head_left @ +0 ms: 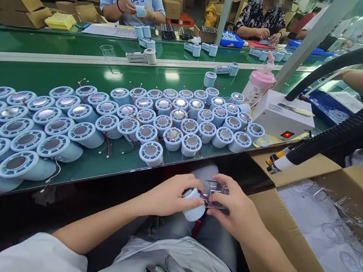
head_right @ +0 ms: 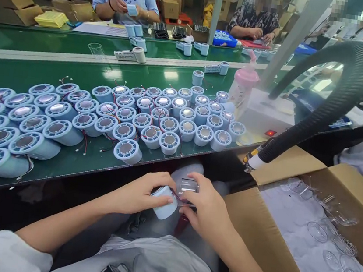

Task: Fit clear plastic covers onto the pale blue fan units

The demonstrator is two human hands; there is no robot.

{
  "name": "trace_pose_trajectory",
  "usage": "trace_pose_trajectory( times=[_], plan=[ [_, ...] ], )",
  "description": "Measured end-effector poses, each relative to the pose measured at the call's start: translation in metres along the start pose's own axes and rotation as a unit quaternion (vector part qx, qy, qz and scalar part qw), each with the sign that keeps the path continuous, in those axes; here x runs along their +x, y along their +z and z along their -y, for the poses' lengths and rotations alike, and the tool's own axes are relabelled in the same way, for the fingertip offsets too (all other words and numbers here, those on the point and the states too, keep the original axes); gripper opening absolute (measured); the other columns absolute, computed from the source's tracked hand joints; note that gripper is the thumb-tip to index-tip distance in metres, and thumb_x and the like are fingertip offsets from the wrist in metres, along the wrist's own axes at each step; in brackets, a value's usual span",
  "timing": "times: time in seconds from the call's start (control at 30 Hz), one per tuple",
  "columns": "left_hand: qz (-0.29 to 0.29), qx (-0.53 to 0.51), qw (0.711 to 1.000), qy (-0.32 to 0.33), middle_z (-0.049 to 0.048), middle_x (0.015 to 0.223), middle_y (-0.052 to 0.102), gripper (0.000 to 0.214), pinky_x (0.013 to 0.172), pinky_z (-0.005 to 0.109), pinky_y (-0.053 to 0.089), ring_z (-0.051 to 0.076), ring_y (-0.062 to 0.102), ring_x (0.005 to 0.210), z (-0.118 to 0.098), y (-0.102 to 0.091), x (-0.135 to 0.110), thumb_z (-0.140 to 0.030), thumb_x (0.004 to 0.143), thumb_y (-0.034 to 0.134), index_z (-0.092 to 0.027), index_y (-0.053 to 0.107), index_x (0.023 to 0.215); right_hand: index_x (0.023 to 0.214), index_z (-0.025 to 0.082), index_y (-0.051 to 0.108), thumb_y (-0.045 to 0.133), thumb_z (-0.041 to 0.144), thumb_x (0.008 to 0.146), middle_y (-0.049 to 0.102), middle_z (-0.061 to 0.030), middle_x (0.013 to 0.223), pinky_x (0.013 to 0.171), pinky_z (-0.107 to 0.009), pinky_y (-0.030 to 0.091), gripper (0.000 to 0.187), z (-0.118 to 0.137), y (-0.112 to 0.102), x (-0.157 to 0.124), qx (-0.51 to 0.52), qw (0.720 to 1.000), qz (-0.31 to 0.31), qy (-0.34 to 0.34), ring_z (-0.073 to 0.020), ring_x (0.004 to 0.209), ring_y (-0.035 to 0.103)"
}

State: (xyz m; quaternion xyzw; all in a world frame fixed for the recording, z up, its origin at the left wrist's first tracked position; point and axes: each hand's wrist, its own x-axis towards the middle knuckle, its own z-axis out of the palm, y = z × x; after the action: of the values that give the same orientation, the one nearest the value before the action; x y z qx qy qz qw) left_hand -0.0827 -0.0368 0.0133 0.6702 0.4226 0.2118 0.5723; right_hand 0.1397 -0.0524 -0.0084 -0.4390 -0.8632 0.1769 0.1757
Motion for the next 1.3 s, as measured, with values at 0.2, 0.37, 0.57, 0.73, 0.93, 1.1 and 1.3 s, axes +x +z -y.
trace_pose_trajectory(
  times=[0.2, 0.37, 0.57, 0.73, 0.93, 1.1, 1.3],
  plan=[
    [-0.091, 0.077, 0.989, 0.088, 0.0050, 0.105, 0.061, 0.053, 0.085, 0.032, 0.046, 0.022, 0.058, 0.096, 0.012, 0.001, -0.010, -0.045, 0.069, 0.083, -0.024, 0.066, 0.115, 0.080, 0.023, 0.067, 0.057, 0.035, 0.094, 0.054, -0.0089, 0.126, 0.096, -0.039, 0.049, 0.021, 0.012, -0.010, 0.000, 0.243, 0.965, 0.060, 0.079, -0.0262, 0.117, 0.056],
    [-0.098, 0.068, 0.982, 0.144, 0.0068, 0.107, 0.054, 0.065, 0.091, 0.039, 0.049, 0.024, 0.056, 0.102, 0.040, 0.003, -0.005, -0.048, 0.059, 0.088, -0.029, 0.069, 0.118, 0.065, 0.019, 0.057, 0.057, 0.036, 0.091, 0.053, -0.0076, 0.106, 0.073, -0.030, 0.048, 0.031, 0.013, -0.003, 0.002, 0.338, 0.927, -0.004, 0.160, -0.0207, 0.093, 0.058],
    [0.001, -0.003, 0.990, 0.138, 0.0098, 0.135, 0.055, 0.070, 0.108, 0.046, 0.041, 0.030, 0.052, 0.126, 0.041, 0.002, -0.006, -0.036, 0.069, 0.084, -0.032, 0.058, 0.134, 0.052, 0.018, 0.059, 0.074, 0.043, 0.077, 0.059, -0.0061, 0.096, 0.068, -0.028, 0.050, 0.038, 0.006, 0.002, 0.008, 0.490, 0.836, -0.055, 0.242, -0.0198, 0.085, 0.062],
    [0.010, -0.186, 0.981, 0.055, 0.0093, 0.130, 0.060, 0.066, 0.096, 0.038, 0.051, 0.024, 0.062, 0.112, 0.034, 0.007, -0.012, -0.026, 0.074, 0.081, -0.026, 0.055, 0.134, 0.072, 0.023, 0.075, 0.077, 0.043, 0.077, 0.069, -0.0089, 0.116, 0.084, -0.038, 0.056, 0.020, 0.005, 0.001, 0.002, 0.481, 0.859, -0.043, 0.171, -0.0280, 0.106, 0.065],
    [0.031, -0.280, 0.959, 0.006, 0.0105, 0.133, 0.059, 0.070, 0.077, 0.030, 0.056, 0.020, 0.065, 0.098, 0.033, 0.008, -0.017, -0.027, 0.075, 0.080, -0.028, 0.049, 0.138, 0.114, 0.030, 0.071, 0.075, 0.026, 0.082, 0.064, -0.0082, 0.134, 0.104, -0.044, 0.050, 0.032, 0.005, 0.001, -0.013, 0.235, 0.969, -0.071, 0.008, -0.0292, 0.125, 0.059],
    [0.027, -0.195, 0.979, 0.060, 0.0098, 0.143, 0.054, 0.075, 0.099, 0.035, 0.050, 0.025, 0.060, 0.119, 0.024, 0.002, -0.022, -0.024, 0.071, 0.083, -0.028, 0.052, 0.140, 0.114, 0.027, 0.066, 0.077, 0.030, 0.082, 0.068, -0.0072, 0.126, 0.094, -0.037, 0.058, 0.033, 0.007, -0.003, -0.015, 0.293, 0.954, -0.042, 0.045, -0.0278, 0.117, 0.065],
    [0.031, -0.157, 0.983, 0.088, 0.0103, 0.145, 0.052, 0.078, 0.103, 0.036, 0.049, 0.027, 0.056, 0.128, 0.019, 0.000, -0.026, -0.024, 0.070, 0.084, -0.028, 0.051, 0.141, 0.115, 0.034, 0.064, 0.078, 0.030, 0.082, 0.068, 0.0012, 0.118, 0.090, -0.024, 0.058, 0.036, 0.011, -0.007, -0.013, 0.414, 0.906, -0.004, 0.085, -0.0180, 0.107, 0.067]
  ],
)
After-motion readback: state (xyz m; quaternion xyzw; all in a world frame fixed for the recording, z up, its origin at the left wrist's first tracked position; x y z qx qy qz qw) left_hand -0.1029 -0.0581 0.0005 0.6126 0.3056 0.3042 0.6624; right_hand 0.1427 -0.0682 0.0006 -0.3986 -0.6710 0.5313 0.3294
